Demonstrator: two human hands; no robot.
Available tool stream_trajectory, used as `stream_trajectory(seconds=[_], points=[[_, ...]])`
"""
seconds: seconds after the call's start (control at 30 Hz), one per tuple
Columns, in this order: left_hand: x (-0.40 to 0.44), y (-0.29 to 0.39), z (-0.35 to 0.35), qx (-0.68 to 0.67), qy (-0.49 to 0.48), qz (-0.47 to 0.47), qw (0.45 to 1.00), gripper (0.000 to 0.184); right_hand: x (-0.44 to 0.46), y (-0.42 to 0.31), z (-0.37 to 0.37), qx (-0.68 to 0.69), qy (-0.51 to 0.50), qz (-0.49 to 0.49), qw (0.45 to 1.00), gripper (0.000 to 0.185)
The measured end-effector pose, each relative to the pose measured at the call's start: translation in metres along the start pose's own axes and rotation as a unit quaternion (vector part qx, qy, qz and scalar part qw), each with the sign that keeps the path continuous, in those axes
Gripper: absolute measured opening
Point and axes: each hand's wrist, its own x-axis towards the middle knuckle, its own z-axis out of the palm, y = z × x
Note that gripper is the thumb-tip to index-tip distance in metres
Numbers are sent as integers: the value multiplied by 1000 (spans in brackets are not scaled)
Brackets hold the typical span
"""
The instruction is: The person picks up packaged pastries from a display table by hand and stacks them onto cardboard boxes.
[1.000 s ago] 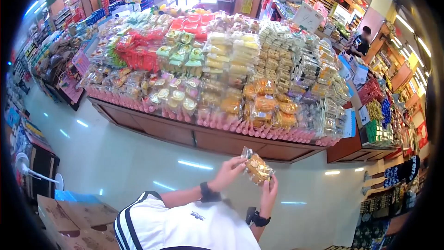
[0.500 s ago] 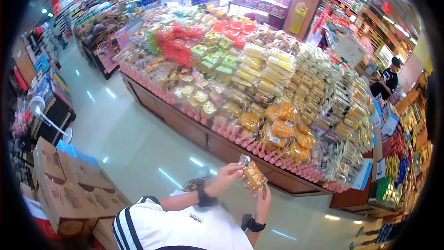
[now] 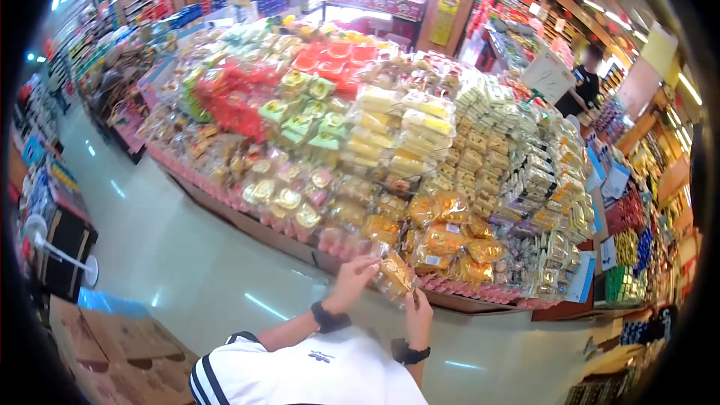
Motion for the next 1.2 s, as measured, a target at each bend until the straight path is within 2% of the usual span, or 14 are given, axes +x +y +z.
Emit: stream_trajectory(seconds=[0.07, 0.2, 0.23, 0.33, 0.37, 0.4, 0.43, 0.5, 0.57, 0.67, 0.83, 0.97, 1.13, 1.2], points=[[32, 13, -11, 33, 0, 25, 999, 27, 28, -25, 16, -10, -23, 9, 1000, 39], [84, 40, -36, -81, 17, -129, 988, 25, 88, -20, 59, -86, -1, -40, 995, 38], [100, 22, -46, 0, 24, -40, 999, 24, 101, -24, 70, -51, -24, -6, 998, 37], [134, 23, -65, -7, 35, -143, 989, 25, 134, -42, 99, -92, -38, 15, 995, 36], [162, -32, -86, 24, 0, -85, 996, 26, 159, -24, 123, -71, -21, 25, 997, 29], [171, -37, -86, -29, 6, -77, 997, 28, 169, -16, 132, -59, -3, 13, 998, 29], [184, -50, -90, 41, -2, -10, 999, 28, 179, -11, 139, -49, 14, 0, 999, 29], [208, -63, -92, 102, -22, 32, 994, 28, 196, -1, 146, -8, 35, 21, 999, 29], [223, -63, -85, 86, -45, -19, 995, 27, 208, 10, 150, 29, 55, 23, 998, 30], [244, -74, -71, 81, -39, -3, 996, 25, 231, 26, 148, 23, 49, 39, 998, 30], [257, -78, -57, 221, -85, -22, 971, 30, 259, 41, 133, 16, 58, 62, 996, 31], [256, -82, -47, 317, -92, 17, 944, 29, 266, 37, 121, -88, 8, 16, 996, 37], [261, -70, -27, 411, -146, 6, 900, 27, 271, -5, 107, -199, -104, 70, 972, 36], [262, -84, -26, 490, -145, 70, 857, 28, 272, -9, 105, -238, -129, 60, 961, 37]])
